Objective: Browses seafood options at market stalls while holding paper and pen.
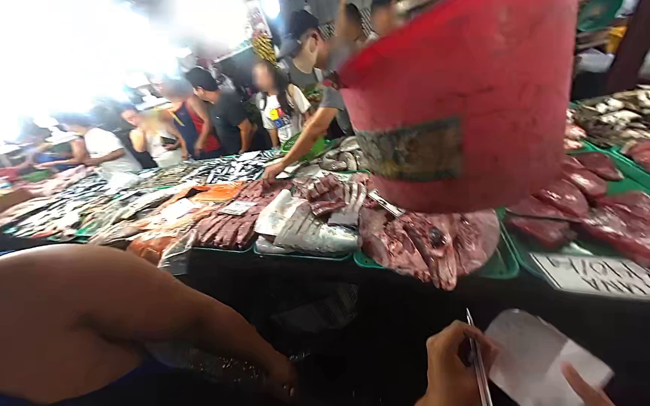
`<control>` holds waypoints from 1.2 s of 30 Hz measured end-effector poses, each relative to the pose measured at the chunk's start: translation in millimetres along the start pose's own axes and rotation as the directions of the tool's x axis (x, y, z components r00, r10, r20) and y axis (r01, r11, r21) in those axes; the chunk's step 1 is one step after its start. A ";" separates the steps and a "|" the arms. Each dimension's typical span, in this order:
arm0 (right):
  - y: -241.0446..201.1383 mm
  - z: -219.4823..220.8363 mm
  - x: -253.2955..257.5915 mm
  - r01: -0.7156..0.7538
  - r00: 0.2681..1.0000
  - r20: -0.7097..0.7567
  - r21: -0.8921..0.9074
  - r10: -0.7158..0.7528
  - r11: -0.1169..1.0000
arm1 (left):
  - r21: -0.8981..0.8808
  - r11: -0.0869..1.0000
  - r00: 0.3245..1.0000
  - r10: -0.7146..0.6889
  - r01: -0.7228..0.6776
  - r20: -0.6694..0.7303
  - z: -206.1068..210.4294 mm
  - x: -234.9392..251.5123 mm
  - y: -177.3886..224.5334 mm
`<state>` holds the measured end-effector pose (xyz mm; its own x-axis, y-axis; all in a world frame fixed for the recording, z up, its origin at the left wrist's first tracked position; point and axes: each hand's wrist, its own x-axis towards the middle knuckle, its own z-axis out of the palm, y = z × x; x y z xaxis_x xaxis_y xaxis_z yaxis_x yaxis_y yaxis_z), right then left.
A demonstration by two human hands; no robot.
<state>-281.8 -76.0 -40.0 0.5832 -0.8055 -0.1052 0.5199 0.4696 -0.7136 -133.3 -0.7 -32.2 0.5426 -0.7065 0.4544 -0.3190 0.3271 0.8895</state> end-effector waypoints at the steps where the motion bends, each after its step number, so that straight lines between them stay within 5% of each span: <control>1: -0.2 9.2 3.5 0.022 1.000 0.001 -0.014 -0.022 1.000 | 0.014 0.997 0.997 0.074 -0.074 0.006 3.1 3.1 0.0; 7: -9.7 37.6 20.0 0.082 0.983 0.162 0.061 -0.091 0.995 | 0.112 0.971 0.976 0.215 -0.212 -0.020 14.9 9.1 20.7; 14: 3.6 47.5 15.7 -0.037 0.991 0.128 0.106 0.024 0.994 | 0.414 0.871 0.932 0.341 -0.265 -0.121 -10.1 9.8 17.5; 17: 11.1 55.2 10.6 -0.092 0.992 0.091 0.107 0.082 0.990 | 0.130 0.947 0.938 0.311 -0.293 -0.151 -15.4 8.3 25.1; 21: 19.7 71.3 -8.7 -0.101 0.993 0.069 0.157 0.092 0.982 | -0.331 0.943 0.998 0.048 -0.032 0.041 -8.5 12.8 36.7; 25: 24.7 80.2 -11.1 -0.137 0.990 0.053 0.253 0.128 0.958 | -0.293 0.956 0.998 0.038 -0.024 0.040 -19.5 25.5 40.5; 32: 54.0 131.2 19.4 -0.239 0.919 0.363 0.207 0.153 0.949 | -0.247 0.965 0.996 0.088 -0.086 0.000 -96.6 43.2 44.7; 36: 79.4 174.5 41.0 -0.253 0.875 0.463 0.185 0.143 0.950 | -0.274 0.951 0.980 0.102 -0.146 -0.169 -138.9 53.2 43.4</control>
<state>-107.8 -8.7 19.8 0.8734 -0.4701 0.1270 0.4616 0.7164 -0.5232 -10.3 63.1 37.2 0.6310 -0.5531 0.5439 -0.1695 0.5859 0.7924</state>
